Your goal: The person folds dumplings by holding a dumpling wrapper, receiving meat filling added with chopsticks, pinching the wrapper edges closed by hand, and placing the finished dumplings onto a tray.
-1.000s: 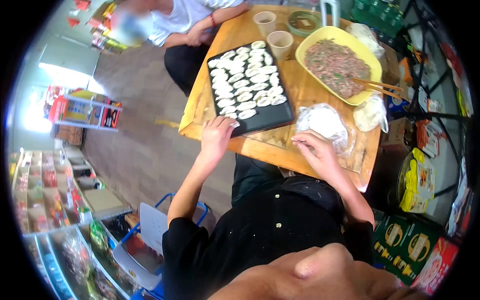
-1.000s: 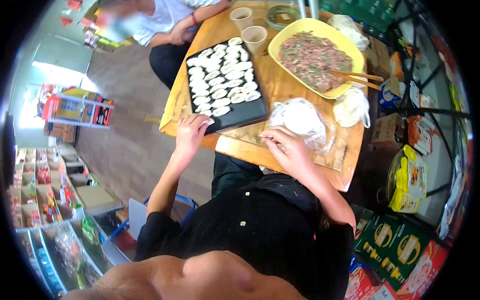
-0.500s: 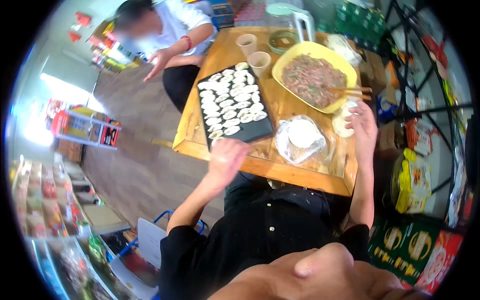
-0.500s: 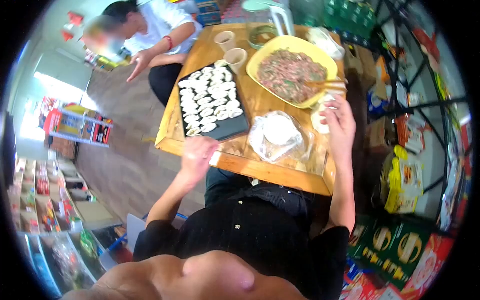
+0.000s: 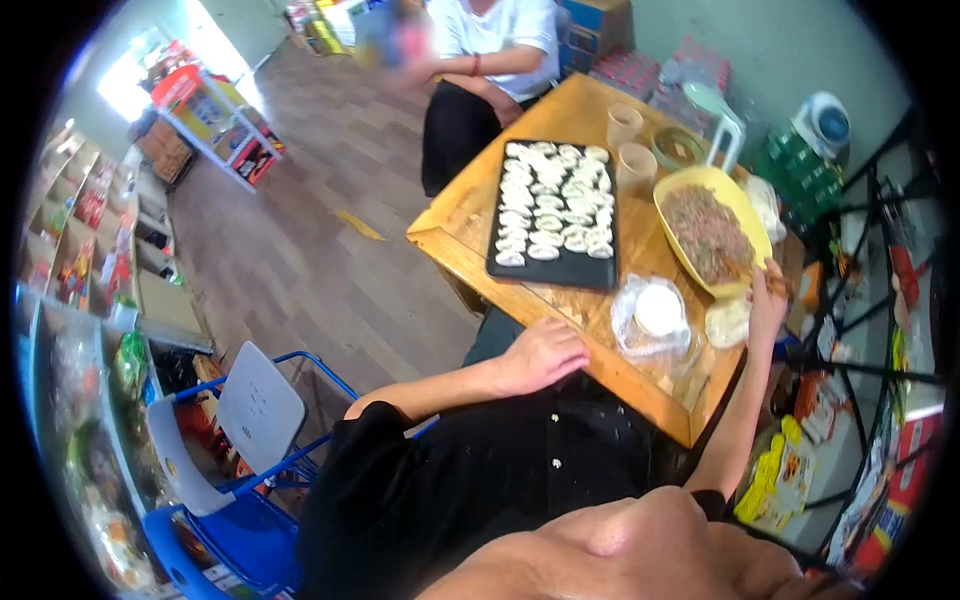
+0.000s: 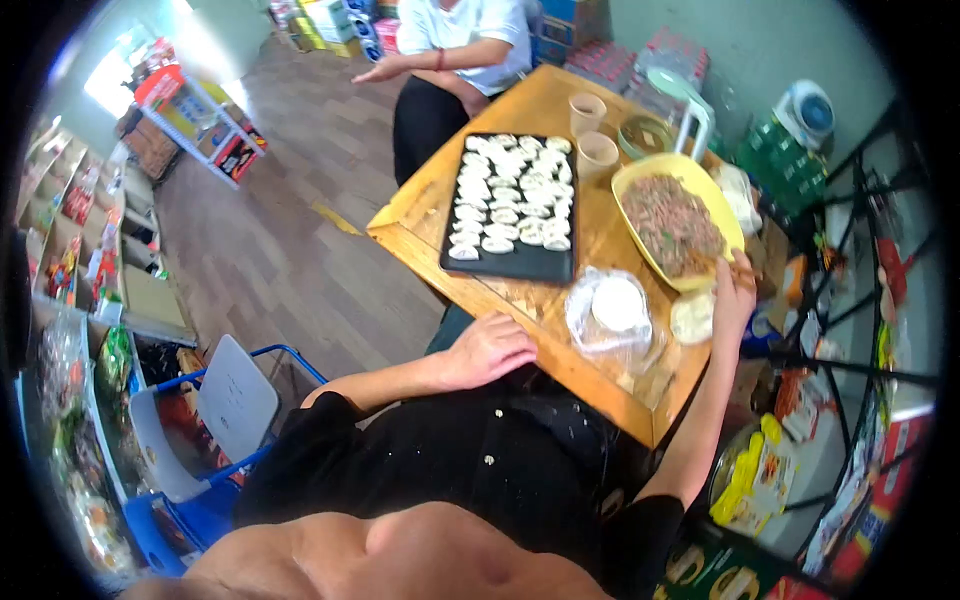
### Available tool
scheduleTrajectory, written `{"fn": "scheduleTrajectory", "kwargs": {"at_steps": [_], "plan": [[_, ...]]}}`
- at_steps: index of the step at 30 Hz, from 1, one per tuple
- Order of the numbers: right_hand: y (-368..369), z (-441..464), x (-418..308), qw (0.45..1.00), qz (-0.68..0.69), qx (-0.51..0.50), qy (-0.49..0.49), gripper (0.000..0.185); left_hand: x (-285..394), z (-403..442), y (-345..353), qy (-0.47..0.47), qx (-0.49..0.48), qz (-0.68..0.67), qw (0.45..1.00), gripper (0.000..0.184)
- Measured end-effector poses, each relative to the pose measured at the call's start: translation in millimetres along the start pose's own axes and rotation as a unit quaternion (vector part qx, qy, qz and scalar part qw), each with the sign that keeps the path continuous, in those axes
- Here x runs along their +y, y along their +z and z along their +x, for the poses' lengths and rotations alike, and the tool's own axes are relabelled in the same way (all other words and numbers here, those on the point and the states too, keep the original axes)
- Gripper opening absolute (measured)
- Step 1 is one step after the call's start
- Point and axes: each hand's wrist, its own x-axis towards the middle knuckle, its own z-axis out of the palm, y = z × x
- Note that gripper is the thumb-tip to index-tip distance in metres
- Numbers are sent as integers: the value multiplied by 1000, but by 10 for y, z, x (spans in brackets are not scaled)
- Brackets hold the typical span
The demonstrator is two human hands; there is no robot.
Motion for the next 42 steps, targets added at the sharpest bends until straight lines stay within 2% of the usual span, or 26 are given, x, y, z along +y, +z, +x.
{"fn": "scheduleTrajectory", "kwargs": {"at_steps": [3, 5, 6, 8, 10, 12, 17, 18, 19, 20, 22, 30, 32, 34, 37, 40, 42], "plan": [[-58, -274, -279, 950, -307, -47, -3, 35, 43, -33, -82, -22, -29, -12, 999, 10], [-93, -532, -357, 954, -279, -109, -14, 29, 1, -65, -44, -32, -24, -29, 999, 11], [-73, -640, -379, 954, -269, -131, 14, 26, -29, -79, 8, -36, -20, -37, 998, 11], [47, -919, -396, 974, -150, -165, 43, 22, -42, -14, 64, -37, -28, -44, 998, 12], [204, -1196, -379, 978, -73, -194, 11, 21, -93, 129, 181, -31, -11, -96, 995, 12], [363, -1366, -353, 975, -127, -182, -26, 19, -158, 391, 281, -6, -12, -99, 995, 13], [458, -1558, -228, 968, -181, -171, -5, 20, -311, 1039, 731, 64, -25, -115, 991, 20], [436, -1540, -199, 963, -210, -171, -4, 20, -324, 1112, 791, 65, -64, -99, 991, 23], [427, -1534, -110, 970, -181, -161, 8, 20, -337, 1182, 839, 67, -102, -80, 989, 26], [420, -1532, -46, 971, -178, -156, 8, 20, -332, 1218, 857, 71, -105, -79, 989, 26], [419, -1493, 52, 975, -164, -152, 4, 18, -328, 1268, 856, 26, -183, -41, 982, 28], [440, -1460, 28, 979, -129, -137, 71, 16, -317, 1331, 847, 37, -185, -54, 981, 30], [425, -1435, 62, 982, -136, -128, 4, 16, -327, 1343, 848, 31, -193, -61, 979, 28], [398, -1434, 61, 982, -134, -131, 12, 16, -309, 1352, 841, 22, -200, -55, 978, 26], [396, -1424, 59, 983, -113, -138, 40, 18, -347, 1355, 879, 22, -216, -44, 975, 29], [398, -1407, 52, 982, -125, -135, 39, 19, -318, 1377, 886, 14, -187, -40, 981, 35], [407, -1404, 24, 984, -129, -119, 42, 19, -322, 1409, 889, -4, -169, 12, 986, 44]]}}
